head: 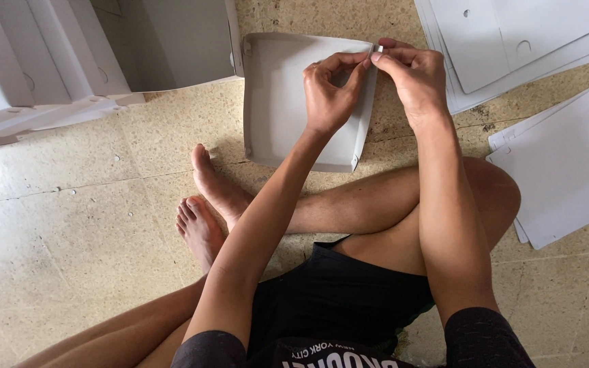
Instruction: The person sits on the floor and assembles white cardboard boxes by folding the flaps and securing them with small fasteners. They handle multiple flat-packed box pieces, folding them into shape and stacking the completed boxes.
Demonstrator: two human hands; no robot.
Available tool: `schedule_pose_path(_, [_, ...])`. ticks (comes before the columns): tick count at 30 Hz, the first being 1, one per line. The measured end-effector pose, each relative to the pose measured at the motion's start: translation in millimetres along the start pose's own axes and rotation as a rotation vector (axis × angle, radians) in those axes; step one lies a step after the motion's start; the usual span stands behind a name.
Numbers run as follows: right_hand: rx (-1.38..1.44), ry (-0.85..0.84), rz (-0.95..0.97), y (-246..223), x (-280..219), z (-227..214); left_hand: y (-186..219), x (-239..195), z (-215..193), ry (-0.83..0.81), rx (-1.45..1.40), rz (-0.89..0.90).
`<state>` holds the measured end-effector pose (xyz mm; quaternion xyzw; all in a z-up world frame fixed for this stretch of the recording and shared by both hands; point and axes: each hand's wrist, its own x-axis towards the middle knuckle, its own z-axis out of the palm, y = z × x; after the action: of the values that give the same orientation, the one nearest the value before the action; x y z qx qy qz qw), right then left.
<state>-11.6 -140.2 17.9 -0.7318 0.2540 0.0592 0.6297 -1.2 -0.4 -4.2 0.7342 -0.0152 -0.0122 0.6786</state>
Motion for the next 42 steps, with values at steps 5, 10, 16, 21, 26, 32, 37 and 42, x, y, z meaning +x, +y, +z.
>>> schedule_pose_path(5, [-0.021,0.022,-0.040,8.3,2.6,0.9,-3.8,1.3,0.5,0.021,0.066,0.075])
schedule_pose_path(10, [0.004,0.017,-0.102,0.8,-2.4,4.1,2.5,3.2,2.0,0.026,0.091,0.034])
schedule_pose_path(16, [0.189,-0.094,-0.042,5.5,2.5,-1.1,7.7,6.8,0.1,-0.013,-0.003,-0.111])
schedule_pose_path(21, [0.003,-0.030,-0.097,-3.8,-4.0,2.2,5.7,4.3,0.5,-0.005,0.007,-0.117])
schedule_pose_path(26, [-0.003,-0.004,-0.118,1.6,-1.8,2.4,8.1,4.5,-0.3,-0.010,0.032,-0.065])
schedule_pose_path(32, [-0.027,0.033,-0.140,4.8,-2.6,6.0,9.8,3.6,-1.4,-0.042,0.066,0.029])
schedule_pose_path(37, [0.097,-0.009,-0.188,-1.6,-3.2,6.2,12.8,9.9,0.0,-0.027,-0.025,-0.093])
schedule_pose_path(42, [0.081,-0.038,-0.236,-2.6,-6.1,5.2,0.9,15.6,-1.0,-0.085,-0.024,-0.081])
